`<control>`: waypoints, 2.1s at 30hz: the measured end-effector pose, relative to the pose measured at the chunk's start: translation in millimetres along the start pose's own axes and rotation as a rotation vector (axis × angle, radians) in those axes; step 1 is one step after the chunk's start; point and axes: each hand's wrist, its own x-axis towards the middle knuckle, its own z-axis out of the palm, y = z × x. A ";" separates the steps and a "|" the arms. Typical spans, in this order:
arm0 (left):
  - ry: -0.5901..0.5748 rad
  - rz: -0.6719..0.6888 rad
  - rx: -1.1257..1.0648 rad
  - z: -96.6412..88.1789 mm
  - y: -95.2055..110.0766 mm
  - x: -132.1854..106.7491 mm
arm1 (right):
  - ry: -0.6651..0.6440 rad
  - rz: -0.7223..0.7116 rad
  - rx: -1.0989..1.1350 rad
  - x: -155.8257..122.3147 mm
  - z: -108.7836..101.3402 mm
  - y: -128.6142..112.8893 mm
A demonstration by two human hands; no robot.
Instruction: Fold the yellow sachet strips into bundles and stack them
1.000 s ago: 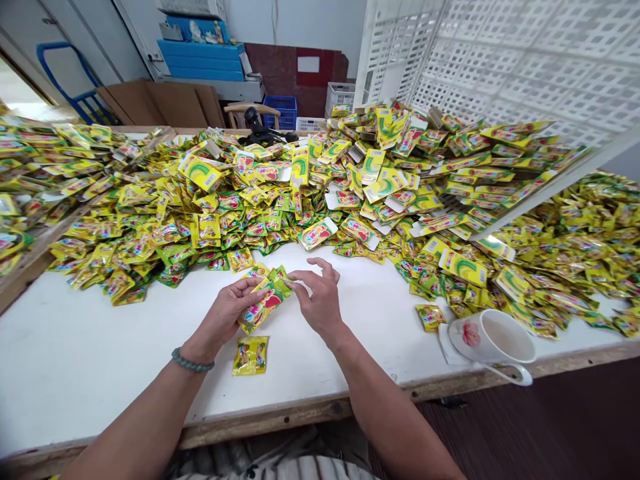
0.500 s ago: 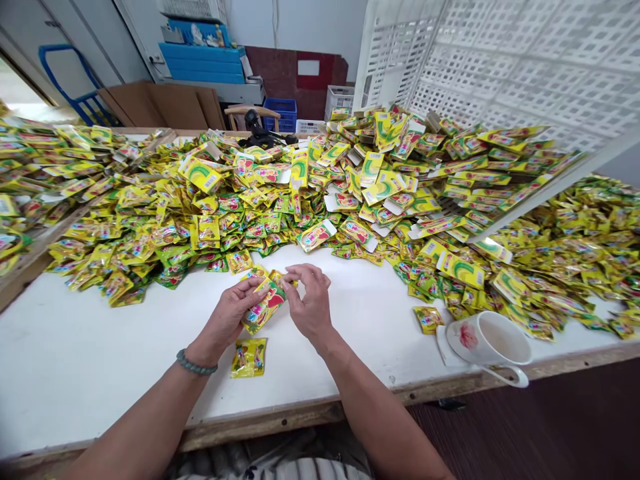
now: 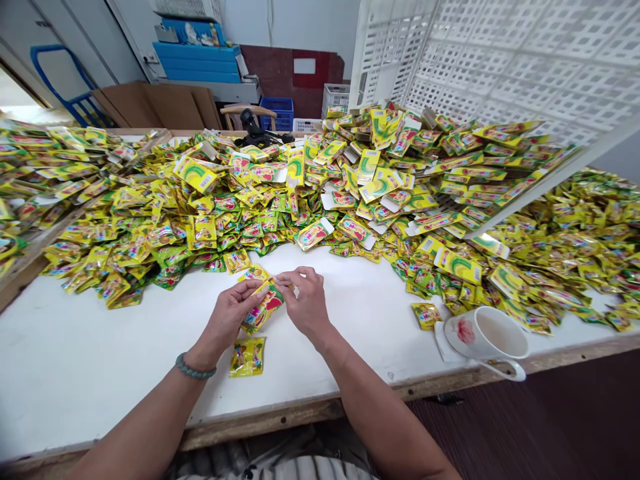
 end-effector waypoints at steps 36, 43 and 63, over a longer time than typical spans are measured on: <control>-0.087 0.051 -0.033 12.7 0.3 -12.0 | 0.035 0.166 0.314 -1.5 -4.3 -0.7; -0.088 0.083 -0.023 3.3 -0.9 -7.3 | -0.139 0.201 0.536 -2.8 10.7 4.0; 0.012 0.065 -0.005 8.6 -1.4 -7.4 | -0.133 0.450 0.710 -2.5 8.9 -0.9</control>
